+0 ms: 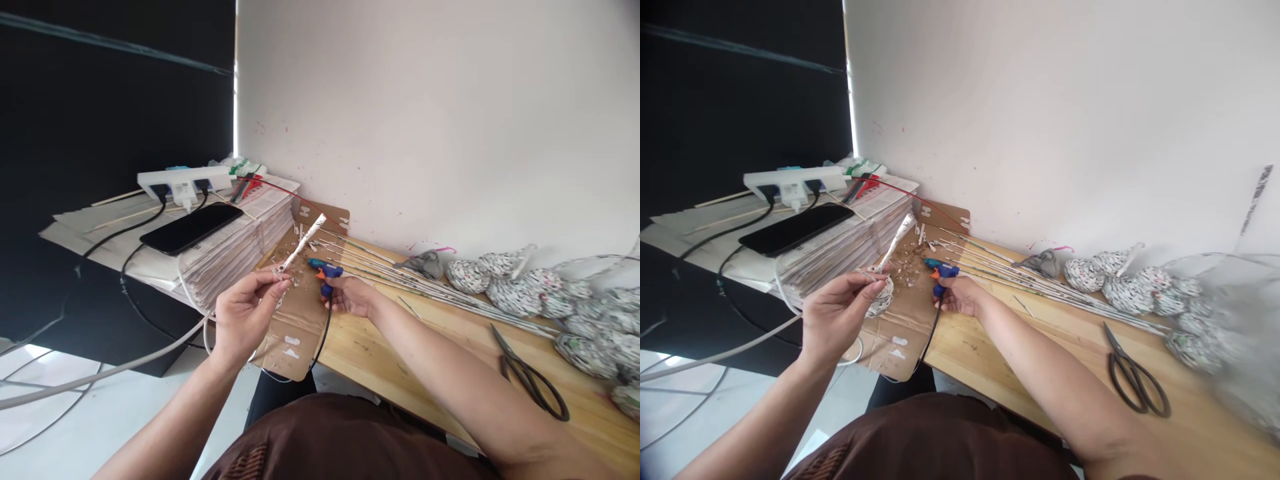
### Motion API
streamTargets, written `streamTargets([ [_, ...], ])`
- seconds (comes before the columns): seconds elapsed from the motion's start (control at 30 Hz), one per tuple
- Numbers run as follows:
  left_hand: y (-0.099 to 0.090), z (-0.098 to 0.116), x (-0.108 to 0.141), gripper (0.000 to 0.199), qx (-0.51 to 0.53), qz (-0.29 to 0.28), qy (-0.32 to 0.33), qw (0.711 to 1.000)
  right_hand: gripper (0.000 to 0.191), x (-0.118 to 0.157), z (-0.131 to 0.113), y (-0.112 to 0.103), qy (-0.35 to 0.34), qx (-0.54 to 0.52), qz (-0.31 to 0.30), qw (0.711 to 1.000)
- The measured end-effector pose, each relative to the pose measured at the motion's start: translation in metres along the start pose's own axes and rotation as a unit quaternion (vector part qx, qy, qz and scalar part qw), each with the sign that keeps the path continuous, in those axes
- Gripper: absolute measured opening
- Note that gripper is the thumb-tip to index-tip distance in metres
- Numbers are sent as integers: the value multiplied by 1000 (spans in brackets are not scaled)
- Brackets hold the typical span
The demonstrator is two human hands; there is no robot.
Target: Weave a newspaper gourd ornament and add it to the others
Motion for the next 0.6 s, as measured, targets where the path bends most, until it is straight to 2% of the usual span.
streamTargets([
  [0.2,12,4,4,5,11,-24,-25,999,16,8,-3,8,-39,74,10,996],
  [0.3,24,6,5,4,43,-44,-58,996,20,20,-9,3,-72,147,24,986],
  [0.37,33,8,4,4,66,-59,-79,993,23,35,-20,-5,-114,198,57,972],
  [0.47,46,15,0,3,75,-79,-85,990,16,70,-39,-12,-203,237,111,943],
  [0.6,65,21,-1,4,68,-112,-83,988,20,115,-48,12,-319,254,69,910],
])
Point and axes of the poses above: each hand's wrist, its own x-axis away from the middle knuckle, its own y-axis out of the palm, z = x × y, the point moved 8 cm from there along -x, towards the middle knuckle, and after that the axes turned 4 degrees about x, right-handed, at the moved point
